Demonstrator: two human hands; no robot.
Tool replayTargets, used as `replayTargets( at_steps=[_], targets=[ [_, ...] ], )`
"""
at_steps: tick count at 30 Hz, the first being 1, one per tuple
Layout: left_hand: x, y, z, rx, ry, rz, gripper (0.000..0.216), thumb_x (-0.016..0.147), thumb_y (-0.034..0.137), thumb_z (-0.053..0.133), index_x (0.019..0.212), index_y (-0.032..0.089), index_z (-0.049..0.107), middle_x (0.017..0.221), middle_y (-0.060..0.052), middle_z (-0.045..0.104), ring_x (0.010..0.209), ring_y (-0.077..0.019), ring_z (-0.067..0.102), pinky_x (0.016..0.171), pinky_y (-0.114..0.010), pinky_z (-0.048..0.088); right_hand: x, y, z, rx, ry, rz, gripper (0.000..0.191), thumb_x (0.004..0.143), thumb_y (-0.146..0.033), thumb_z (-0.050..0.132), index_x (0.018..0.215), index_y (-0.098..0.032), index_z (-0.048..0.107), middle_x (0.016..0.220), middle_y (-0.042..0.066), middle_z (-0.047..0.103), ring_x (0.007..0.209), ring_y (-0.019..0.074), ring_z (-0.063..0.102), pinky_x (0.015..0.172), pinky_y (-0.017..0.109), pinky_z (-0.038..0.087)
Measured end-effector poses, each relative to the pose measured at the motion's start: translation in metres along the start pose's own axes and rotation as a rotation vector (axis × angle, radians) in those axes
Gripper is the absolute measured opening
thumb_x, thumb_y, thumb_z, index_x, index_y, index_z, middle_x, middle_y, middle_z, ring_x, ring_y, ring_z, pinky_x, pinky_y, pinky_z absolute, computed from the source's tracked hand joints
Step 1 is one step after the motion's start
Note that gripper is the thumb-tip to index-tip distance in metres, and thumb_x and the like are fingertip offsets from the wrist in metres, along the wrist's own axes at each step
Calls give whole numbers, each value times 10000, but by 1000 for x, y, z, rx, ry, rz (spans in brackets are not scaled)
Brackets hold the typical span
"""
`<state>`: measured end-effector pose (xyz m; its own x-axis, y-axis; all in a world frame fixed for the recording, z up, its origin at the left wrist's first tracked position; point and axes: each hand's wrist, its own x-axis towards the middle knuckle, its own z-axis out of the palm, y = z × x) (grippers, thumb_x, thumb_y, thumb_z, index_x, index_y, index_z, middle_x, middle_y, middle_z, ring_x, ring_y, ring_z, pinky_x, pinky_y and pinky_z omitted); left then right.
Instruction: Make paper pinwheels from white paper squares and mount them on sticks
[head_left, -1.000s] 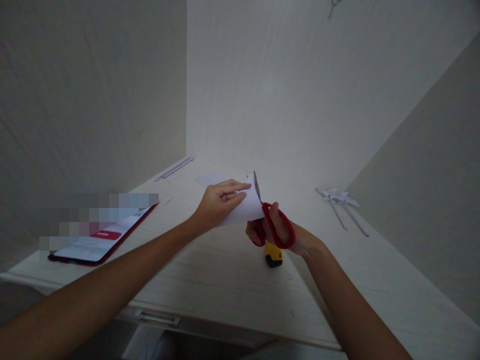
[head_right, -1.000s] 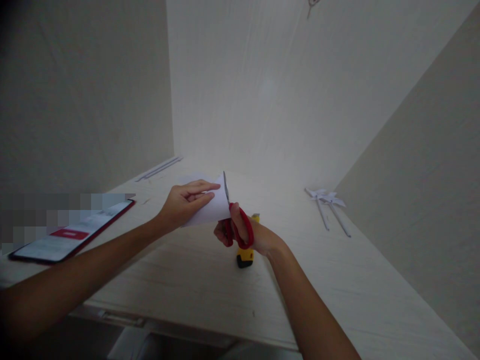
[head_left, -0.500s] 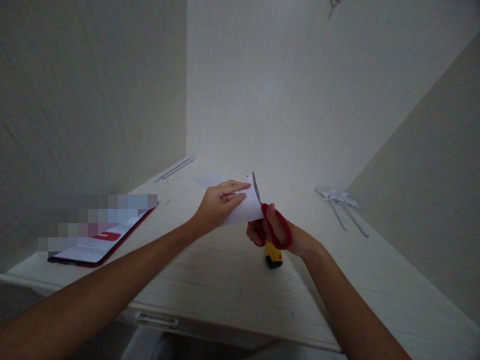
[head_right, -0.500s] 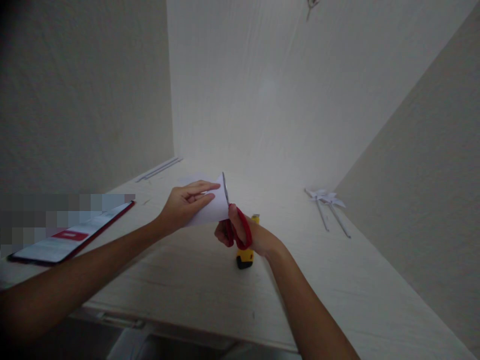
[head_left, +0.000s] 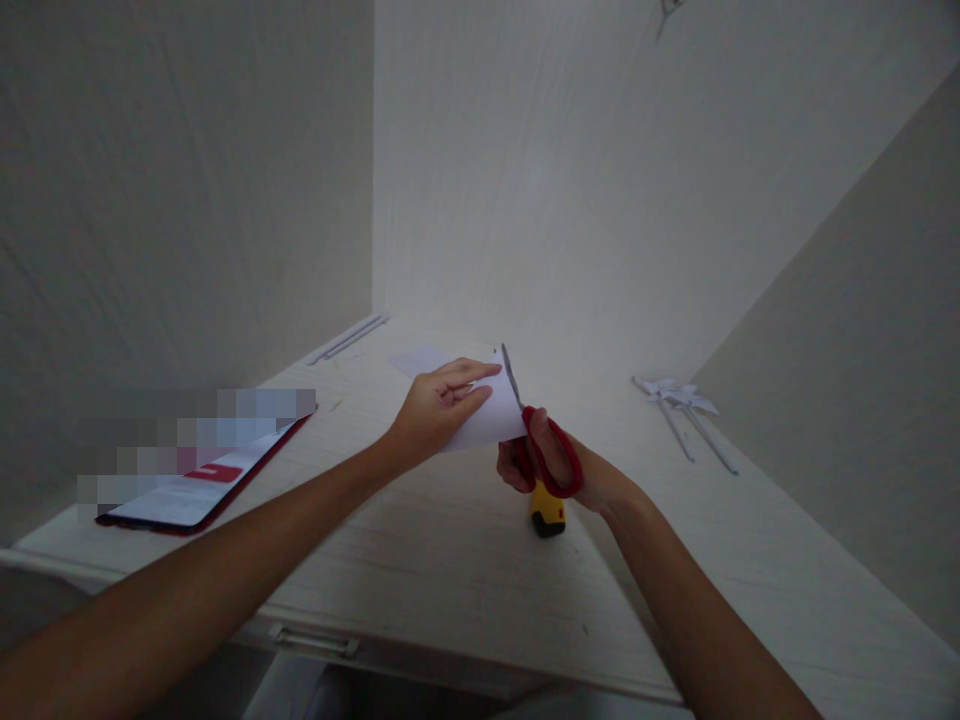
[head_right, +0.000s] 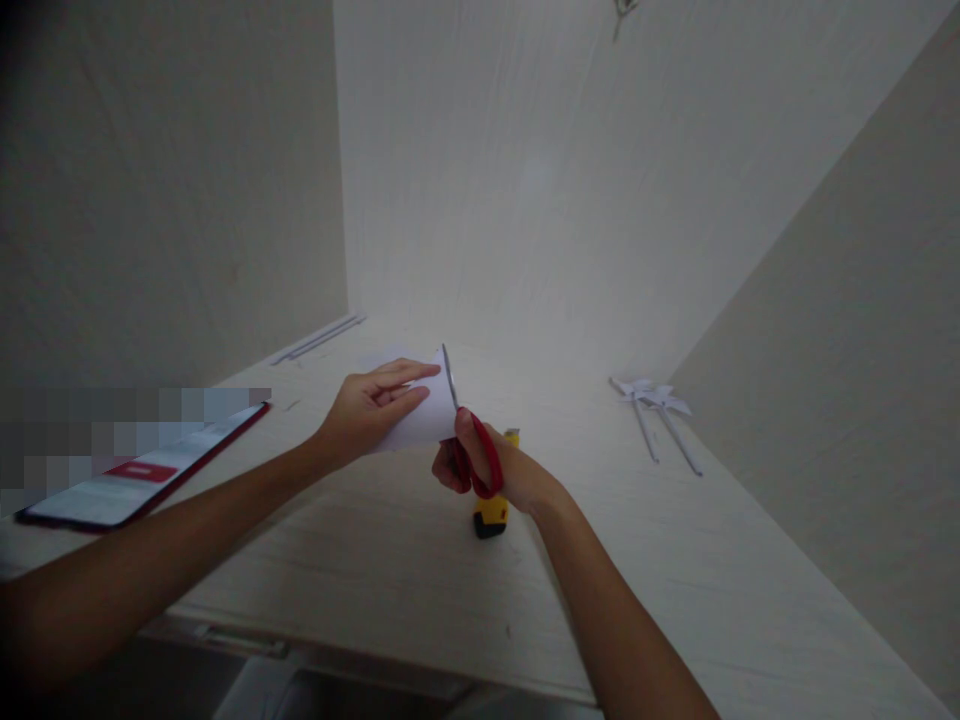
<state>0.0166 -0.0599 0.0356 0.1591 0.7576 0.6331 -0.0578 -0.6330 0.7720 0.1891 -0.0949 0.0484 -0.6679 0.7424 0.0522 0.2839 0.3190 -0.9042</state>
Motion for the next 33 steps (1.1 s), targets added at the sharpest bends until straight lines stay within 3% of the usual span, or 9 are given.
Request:
replayTargets(
  at_steps=[24,33],
  targets=[
    [1,4,0,25,21,-21,259,741,207,580,973,122,657,1013,-98,618,937,-154,579,803,-264,502,4,11,6,64,111,-19,567,829,-621,149,619,-170,420,495,-14,450,415,73,362,423,224,282],
    [0,2,1,6,21,-42,261,738,213,584,973,123,656,1025,-98,614,944,-156,580,825,-272,497,3,4,7,99,121,-7,529,823,-621,212,587,-180,383,459,-22,440,390,70,372,397,216,277]
  ],
)
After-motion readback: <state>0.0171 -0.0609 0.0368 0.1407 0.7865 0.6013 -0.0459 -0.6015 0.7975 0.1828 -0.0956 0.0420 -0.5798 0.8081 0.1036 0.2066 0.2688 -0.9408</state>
